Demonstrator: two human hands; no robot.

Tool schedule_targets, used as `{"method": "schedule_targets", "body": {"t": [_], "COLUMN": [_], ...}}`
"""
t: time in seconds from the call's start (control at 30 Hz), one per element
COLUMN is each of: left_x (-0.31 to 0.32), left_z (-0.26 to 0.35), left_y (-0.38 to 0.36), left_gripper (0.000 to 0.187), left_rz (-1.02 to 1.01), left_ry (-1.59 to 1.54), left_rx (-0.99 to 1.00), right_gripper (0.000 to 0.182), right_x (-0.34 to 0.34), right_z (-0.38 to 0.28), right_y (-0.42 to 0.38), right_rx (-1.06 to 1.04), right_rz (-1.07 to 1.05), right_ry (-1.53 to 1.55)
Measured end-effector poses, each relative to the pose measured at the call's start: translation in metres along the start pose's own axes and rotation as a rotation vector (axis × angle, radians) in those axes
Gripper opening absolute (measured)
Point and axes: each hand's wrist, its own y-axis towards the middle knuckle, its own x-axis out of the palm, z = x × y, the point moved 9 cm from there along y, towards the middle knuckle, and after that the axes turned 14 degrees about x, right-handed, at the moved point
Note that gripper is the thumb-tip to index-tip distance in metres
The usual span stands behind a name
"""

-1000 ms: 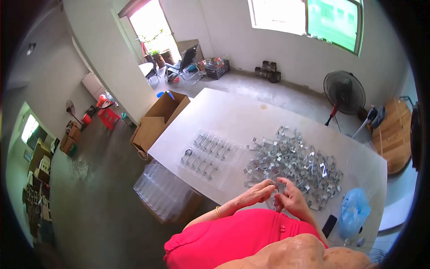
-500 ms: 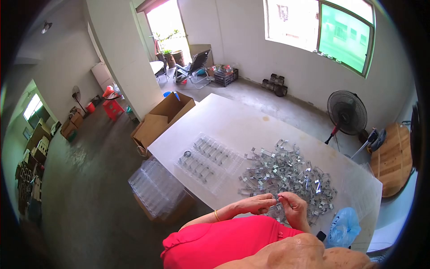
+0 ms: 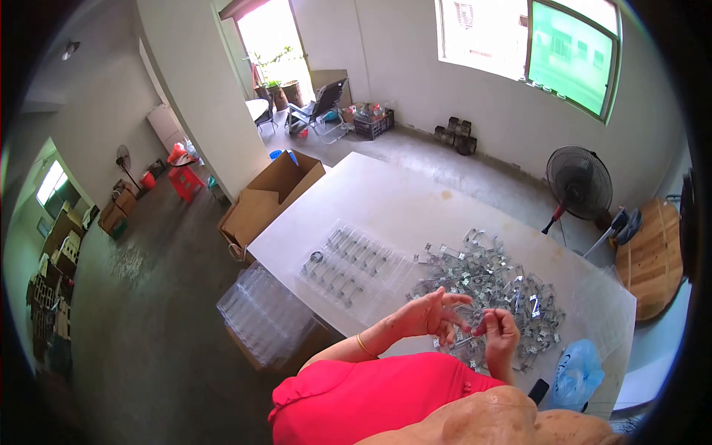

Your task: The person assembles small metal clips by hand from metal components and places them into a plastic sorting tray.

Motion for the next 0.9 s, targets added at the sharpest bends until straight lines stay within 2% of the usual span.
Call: {"method": "schedule_targets", "body": {"t": [0.07, 0.1, 0.13, 0.2, 0.27, 0.4, 0.53, 0.63, 0.67, 0.73, 0.77, 0.8, 0.9], "left_x": [0.004, 0.006, 0.004, -0.001, -0.005, -0.020, -0.043, -0.043, -0.043, -0.042, -0.041, -0.049, -0.038], "left_z": [0.010, 0.016, 0.016, 0.023, 0.025, 0.032, 0.044, 0.064, 0.064, 0.064, 0.062, 0.057, 0.055], "left_y": [-0.004, -0.006, -0.008, -0.010, -0.010, -0.017, -0.028, -0.030, -0.029, -0.026, -0.025, -0.029, -0.032], "left_gripper": [0.073, 0.070, 0.070, 0.072, 0.077, 0.063, 0.050, 0.042, 0.042, 0.044, 0.051, 0.056, 0.063], "left_rz": [0.002, 0.001, 0.003, -0.010, 0.023, -0.013, 0.064, 0.111, 0.105, 0.105, 0.061, 0.149, 0.218], "left_ry": [0.014, 0.036, 0.028, 0.255, 0.256, 0.378, 0.555, 0.713, 0.706, 0.308, 0.227, 0.194, 0.044], "left_rx": [0.047, 0.094, 0.092, 0.184, 0.155, 0.195, 0.162, 0.294, 0.280, 0.320, 0.289, 0.243, 0.177], "right_gripper": [0.013, 0.016, 0.016, 0.016, 0.016, 0.018, 0.022, 0.023, 0.024, 0.024, 0.024, 0.026, 0.035], "right_x": [-0.008, -0.006, -0.002, 0.010, 0.025, 0.056, 0.071, 0.073, 0.073, 0.068, 0.066, 0.065, 0.065], "right_z": [0.011, 0.014, 0.014, 0.023, 0.030, 0.029, 0.032, 0.032, 0.029, 0.030, 0.026, 0.023, -0.001], "right_y": [0.008, 0.008, 0.008, 0.008, 0.010, 0.006, 0.001, 0.000, 0.001, 0.003, 0.003, 0.002, -0.001], "right_rx": [0.140, 0.180, 0.186, 0.274, 0.299, 0.355, 0.425, 0.392, 0.372, 0.364, 0.309, 0.263, 0.299], "right_rz": [0.089, 0.106, 0.110, 0.098, 0.050, -0.007, -0.037, 0.007, 0.022, 0.071, 0.059, 0.047, 0.040], "right_ry": [0.302, 0.347, 0.342, 0.366, 0.399, 0.482, 0.442, 0.370, 0.331, 0.246, 0.214, 0.182, 0.158]}}
